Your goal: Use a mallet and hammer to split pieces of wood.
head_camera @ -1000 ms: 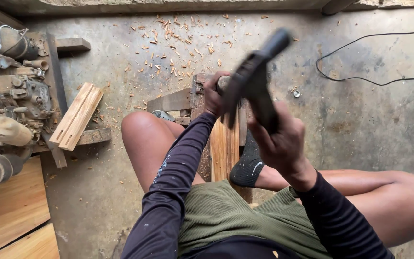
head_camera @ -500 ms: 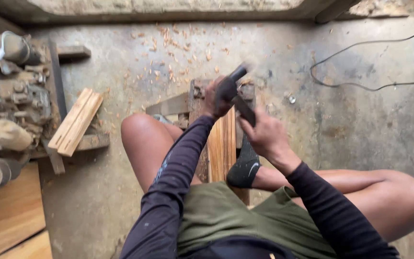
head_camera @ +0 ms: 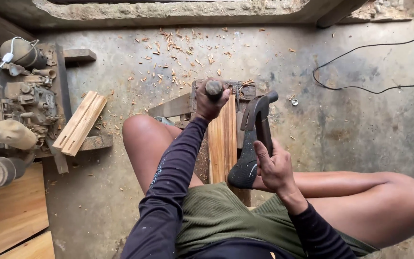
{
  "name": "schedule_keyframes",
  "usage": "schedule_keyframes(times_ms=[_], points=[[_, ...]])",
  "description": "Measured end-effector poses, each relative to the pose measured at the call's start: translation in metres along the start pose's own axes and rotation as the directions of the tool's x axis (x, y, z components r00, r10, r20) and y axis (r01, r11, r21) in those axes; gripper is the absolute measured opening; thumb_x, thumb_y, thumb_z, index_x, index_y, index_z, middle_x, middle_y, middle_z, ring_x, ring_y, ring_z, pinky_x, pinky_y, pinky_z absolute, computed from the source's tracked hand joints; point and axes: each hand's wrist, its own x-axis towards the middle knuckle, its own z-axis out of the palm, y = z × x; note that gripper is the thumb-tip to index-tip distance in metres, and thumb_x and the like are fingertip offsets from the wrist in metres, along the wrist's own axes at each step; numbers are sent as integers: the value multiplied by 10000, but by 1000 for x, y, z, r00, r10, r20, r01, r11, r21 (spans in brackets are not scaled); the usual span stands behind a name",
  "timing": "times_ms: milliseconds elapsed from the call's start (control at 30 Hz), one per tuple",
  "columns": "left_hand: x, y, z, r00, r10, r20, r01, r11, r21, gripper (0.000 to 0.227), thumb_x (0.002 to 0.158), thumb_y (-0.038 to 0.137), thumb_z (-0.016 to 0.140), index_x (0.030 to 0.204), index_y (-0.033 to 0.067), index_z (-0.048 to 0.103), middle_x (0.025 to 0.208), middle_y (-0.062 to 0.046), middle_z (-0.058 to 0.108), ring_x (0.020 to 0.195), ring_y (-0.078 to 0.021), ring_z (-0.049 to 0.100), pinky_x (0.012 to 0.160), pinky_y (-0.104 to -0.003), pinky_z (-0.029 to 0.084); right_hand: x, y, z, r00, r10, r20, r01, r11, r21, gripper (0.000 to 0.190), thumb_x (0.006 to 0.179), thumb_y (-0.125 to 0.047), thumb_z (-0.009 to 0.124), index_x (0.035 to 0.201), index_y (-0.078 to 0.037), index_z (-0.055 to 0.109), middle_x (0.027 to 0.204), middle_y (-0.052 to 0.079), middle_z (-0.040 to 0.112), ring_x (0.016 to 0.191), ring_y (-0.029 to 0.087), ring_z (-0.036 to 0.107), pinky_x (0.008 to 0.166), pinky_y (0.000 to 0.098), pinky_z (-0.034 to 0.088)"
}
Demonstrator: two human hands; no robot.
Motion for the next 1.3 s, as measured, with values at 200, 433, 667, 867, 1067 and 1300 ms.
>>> schedule_keyframes(times_ms=[200, 433, 667, 867, 1067, 1300], points=[[-9, -1, -2, 1000, 11, -7, -11, 999, 37, 173, 866, 85, 795, 953, 85, 646, 874, 18, 696, 820, -79, 670, 780, -266, 587, 5, -14, 2, 999, -25, 26, 23, 996, 92, 428, 970, -447, 609, 1085, -37, 646, 567, -13, 566, 436, 64, 553, 398, 251, 455], [-14, 0, -2, 997, 75, -19, -76, 997, -23, 175, 868, 59, 782, 954, 73, 630, 889, 2, 676, 838, -82, 648, 808, -270, 563, 10, -62, -4, 981, -193, 27, 194, 981, -12, 437, 989, -440, 614, 1108, -20, 644, 564, -33, 593, 439, 52, 581, 412, 236, 460], [-19, -8, -1, 998, 61, -11, -62, 997, -44, 173, 842, 37, 784, 959, 54, 658, 884, -22, 700, 837, -104, 653, 798, -280, 558, 15, -91, -6, 872, -489, 26, 489, 870, -61, 360, 1043, -365, 635, 1138, -18, 629, 673, 40, 596, 542, 120, 599, 503, 286, 464], [-23, -24, -4, 982, 183, 49, -188, 909, 372, 309, 826, 211, 827, 1058, 58, 692, 909, -74, 733, 807, -176, 723, 759, -302, 565, 59, -53, 7, 821, -530, 213, 569, 730, -378, 354, 975, -345, 708, 1014, -10, 600, 650, 154, 610, 562, 310, 656, 526, 415, 493], [-20, -10, 3, 962, 268, -51, -250, 940, 232, 369, 783, 178, 806, 1079, 21, 652, 955, -106, 718, 866, -231, 711, 803, -340, 567, 50, -90, -3, 862, -445, 241, 498, 658, -565, 384, 964, -367, 742, 934, -12, 596, 641, 196, 624, 585, 391, 652, 502, 470, 472], [-24, -18, -3, 995, -23, -98, 15, 997, -74, 163, 836, 49, 817, 902, 84, 672, 876, -10, 722, 807, -87, 697, 760, -254, 600, 39, -77, -14, 702, -712, 31, 698, 677, -234, 235, 911, -213, 765, 970, -62, 595, 623, 100, 547, 501, 252, 574, 524, 370, 471]])
